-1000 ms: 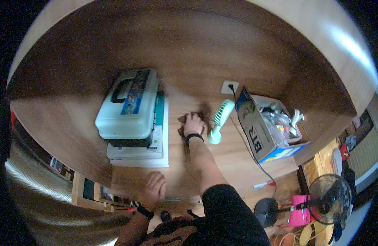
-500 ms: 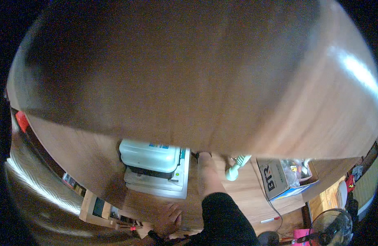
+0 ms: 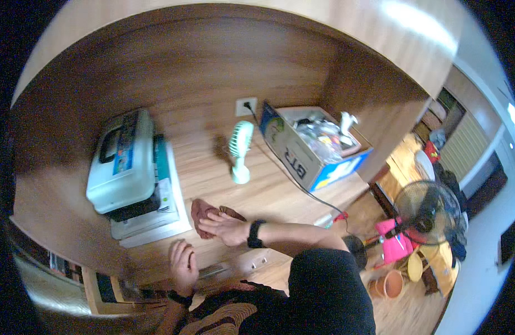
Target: The person picks up a white board and sets it on a shelf, wipes the shelf surface with a cloth, and then takes a headset out of a box to untangle its cord.
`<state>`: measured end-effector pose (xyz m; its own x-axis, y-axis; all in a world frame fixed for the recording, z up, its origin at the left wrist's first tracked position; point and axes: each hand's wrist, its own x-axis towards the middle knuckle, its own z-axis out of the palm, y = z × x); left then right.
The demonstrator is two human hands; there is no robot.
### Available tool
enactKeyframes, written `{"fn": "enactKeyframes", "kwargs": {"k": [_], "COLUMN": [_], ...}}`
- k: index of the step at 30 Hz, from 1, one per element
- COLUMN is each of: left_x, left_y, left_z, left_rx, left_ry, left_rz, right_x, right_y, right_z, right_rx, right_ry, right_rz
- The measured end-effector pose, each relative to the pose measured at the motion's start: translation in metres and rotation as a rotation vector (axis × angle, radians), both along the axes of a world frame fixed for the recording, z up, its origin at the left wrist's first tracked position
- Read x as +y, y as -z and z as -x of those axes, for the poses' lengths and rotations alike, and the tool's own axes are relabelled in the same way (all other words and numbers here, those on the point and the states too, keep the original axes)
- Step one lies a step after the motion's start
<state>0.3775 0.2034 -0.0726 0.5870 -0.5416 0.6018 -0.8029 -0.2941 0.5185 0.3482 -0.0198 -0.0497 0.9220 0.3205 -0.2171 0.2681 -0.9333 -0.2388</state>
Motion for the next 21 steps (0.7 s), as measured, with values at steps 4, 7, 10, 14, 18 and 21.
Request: {"fn": "enactKeyframes", "kwargs": {"k": [4,7,10,14,18,21], "left_x": [0.007,0.004,0.001,0.004,-0.007,-0.039], "left_y": [0.005,0.001,0.014,0.026,0.016,-0.013], "left_z": [0.000,0.008,0.005,0.007,0.022,0.054], "left_rx": [0.025,0.075,0.025,0.221,0.245,0.150], "left_ry": [0.084,0.109,0.135,0.142,-0.035,-0.068], "left_rz": [0.018,0.036,0.015,0.052,0.023,-0.060], "right_x": [-0.044,-0.104,-0.161,-0.153,-0.119,-0.124], "right_y": [0.000,0.000,0.014,0.019,0.017,0.013], "right_z": [0.077,0.103,0.112,0.106,0.136,0.173], "right_rx": [-0.211,-0.323,-0.253,-0.204,-0.264,-0.351], "right_ry": [0.161,0.546,0.779,0.831,0.511,0.314], "right_rz": [0.012,-0.017,0.106,0.133,0.032,-0.083]}}
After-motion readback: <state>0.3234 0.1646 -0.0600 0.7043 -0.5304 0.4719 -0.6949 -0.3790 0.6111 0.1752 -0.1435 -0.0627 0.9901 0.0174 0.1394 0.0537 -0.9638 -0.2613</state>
